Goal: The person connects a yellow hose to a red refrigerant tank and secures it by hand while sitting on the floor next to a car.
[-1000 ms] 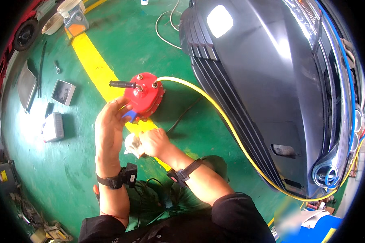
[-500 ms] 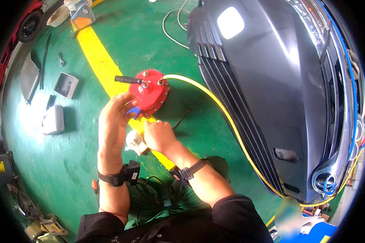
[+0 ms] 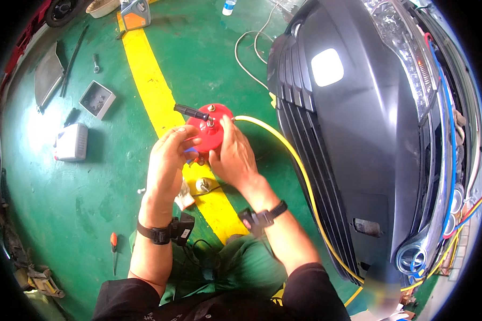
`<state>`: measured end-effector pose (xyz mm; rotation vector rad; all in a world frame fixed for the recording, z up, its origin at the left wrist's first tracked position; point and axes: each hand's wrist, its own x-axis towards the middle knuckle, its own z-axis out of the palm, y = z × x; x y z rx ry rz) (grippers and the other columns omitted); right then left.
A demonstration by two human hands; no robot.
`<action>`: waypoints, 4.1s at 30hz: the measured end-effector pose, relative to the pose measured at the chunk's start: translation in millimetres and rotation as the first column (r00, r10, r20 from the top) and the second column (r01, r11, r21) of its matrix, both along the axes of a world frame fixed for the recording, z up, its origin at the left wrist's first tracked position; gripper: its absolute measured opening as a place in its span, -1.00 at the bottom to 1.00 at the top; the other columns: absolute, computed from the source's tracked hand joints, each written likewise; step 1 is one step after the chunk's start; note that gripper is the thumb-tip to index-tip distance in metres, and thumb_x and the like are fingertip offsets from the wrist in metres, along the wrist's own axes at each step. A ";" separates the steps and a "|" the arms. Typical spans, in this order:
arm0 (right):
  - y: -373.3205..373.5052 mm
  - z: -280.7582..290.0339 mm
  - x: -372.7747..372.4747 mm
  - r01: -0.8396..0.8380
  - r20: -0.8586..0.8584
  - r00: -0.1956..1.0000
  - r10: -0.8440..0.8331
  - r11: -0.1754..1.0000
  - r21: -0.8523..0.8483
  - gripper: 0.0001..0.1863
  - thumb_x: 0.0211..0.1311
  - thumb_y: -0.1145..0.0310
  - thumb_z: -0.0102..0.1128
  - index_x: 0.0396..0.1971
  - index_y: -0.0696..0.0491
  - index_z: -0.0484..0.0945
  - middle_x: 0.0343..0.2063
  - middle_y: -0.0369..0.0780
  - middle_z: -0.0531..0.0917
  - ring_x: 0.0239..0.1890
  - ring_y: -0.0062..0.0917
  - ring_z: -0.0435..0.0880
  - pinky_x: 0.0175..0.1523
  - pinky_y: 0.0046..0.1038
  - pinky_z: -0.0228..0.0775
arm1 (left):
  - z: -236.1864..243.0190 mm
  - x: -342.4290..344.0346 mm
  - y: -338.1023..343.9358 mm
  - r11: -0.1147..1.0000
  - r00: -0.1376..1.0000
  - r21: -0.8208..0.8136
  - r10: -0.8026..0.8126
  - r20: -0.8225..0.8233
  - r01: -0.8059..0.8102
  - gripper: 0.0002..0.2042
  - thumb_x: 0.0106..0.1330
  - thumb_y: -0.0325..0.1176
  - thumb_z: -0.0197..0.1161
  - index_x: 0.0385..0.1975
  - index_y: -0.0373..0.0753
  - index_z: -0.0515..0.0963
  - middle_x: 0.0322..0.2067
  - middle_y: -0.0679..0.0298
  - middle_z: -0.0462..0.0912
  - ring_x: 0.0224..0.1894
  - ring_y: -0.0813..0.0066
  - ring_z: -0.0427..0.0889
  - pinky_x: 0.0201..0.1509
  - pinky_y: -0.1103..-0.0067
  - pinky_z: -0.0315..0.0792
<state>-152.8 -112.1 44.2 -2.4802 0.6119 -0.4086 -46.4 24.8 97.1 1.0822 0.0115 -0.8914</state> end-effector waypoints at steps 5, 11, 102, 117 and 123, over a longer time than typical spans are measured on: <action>-23.5 -10.1 52.4 -0.065 0.044 0.996 0.073 0.985 -0.159 -0.29 0.09 0.37 0.39 0.21 0.27 0.29 0.06 0.13 0.58 0.10 0.05 0.57 0.24 -0.12 0.42 | 1.9 6.6 0.6 1.000 1.000 -0.015 -0.020 0.015 0.021 -0.75 0.52 -0.30 0.13 -0.03 -0.35 0.58 -0.06 0.20 0.67 -0.08 0.41 0.66 -0.04 0.52 0.50; -42.6 -42.0 51.1 -0.049 -0.055 0.998 0.040 0.986 -0.162 -0.24 0.16 0.29 0.27 0.29 0.32 0.19 0.11 0.18 0.50 0.14 0.06 0.52 0.29 -0.04 0.35 | -6.0 -0.1 -5.1 0.997 0.998 -0.064 -0.050 0.045 0.053 -0.74 0.50 -0.32 0.12 -0.01 -0.38 0.58 -0.07 0.19 0.66 -0.06 0.40 0.66 -0.03 0.51 0.53; -27.0 -38.8 65.8 0.053 -0.237 0.967 -0.093 0.984 -0.169 -0.44 0.30 0.26 0.19 0.23 0.17 0.30 0.25 0.04 0.46 0.37 -0.11 0.38 0.47 -0.19 0.15 | -24.9 16.2 5.9 0.979 0.988 -0.137 -0.153 0.014 0.154 -0.74 0.55 -0.19 0.08 -0.01 -0.22 0.56 -0.06 0.31 0.64 -0.05 0.48 0.59 0.03 0.52 0.38; -21.6 -23.8 64.1 0.045 -0.268 0.959 -0.090 0.984 -0.170 -0.49 0.31 0.23 0.12 0.17 0.20 0.35 0.17 0.01 0.53 0.26 -0.18 0.50 0.38 -0.24 0.27 | -24.4 19.1 5.3 0.981 0.987 -0.112 -0.155 0.033 0.158 -0.73 0.55 -0.19 0.06 0.01 -0.22 0.53 -0.02 0.30 0.62 -0.04 0.49 0.56 0.01 0.54 0.37; -22.1 -19.3 63.3 0.041 -0.314 0.946 -0.084 0.989 -0.141 -0.45 0.32 0.23 0.13 0.21 0.21 0.33 0.16 0.01 0.53 0.29 -0.19 0.47 0.40 -0.23 0.24 | -20.1 16.3 6.8 0.979 0.985 -0.113 -0.166 0.042 0.170 -0.73 0.55 -0.19 0.08 0.02 -0.23 0.53 0.00 0.31 0.62 -0.02 0.49 0.56 0.03 0.53 0.36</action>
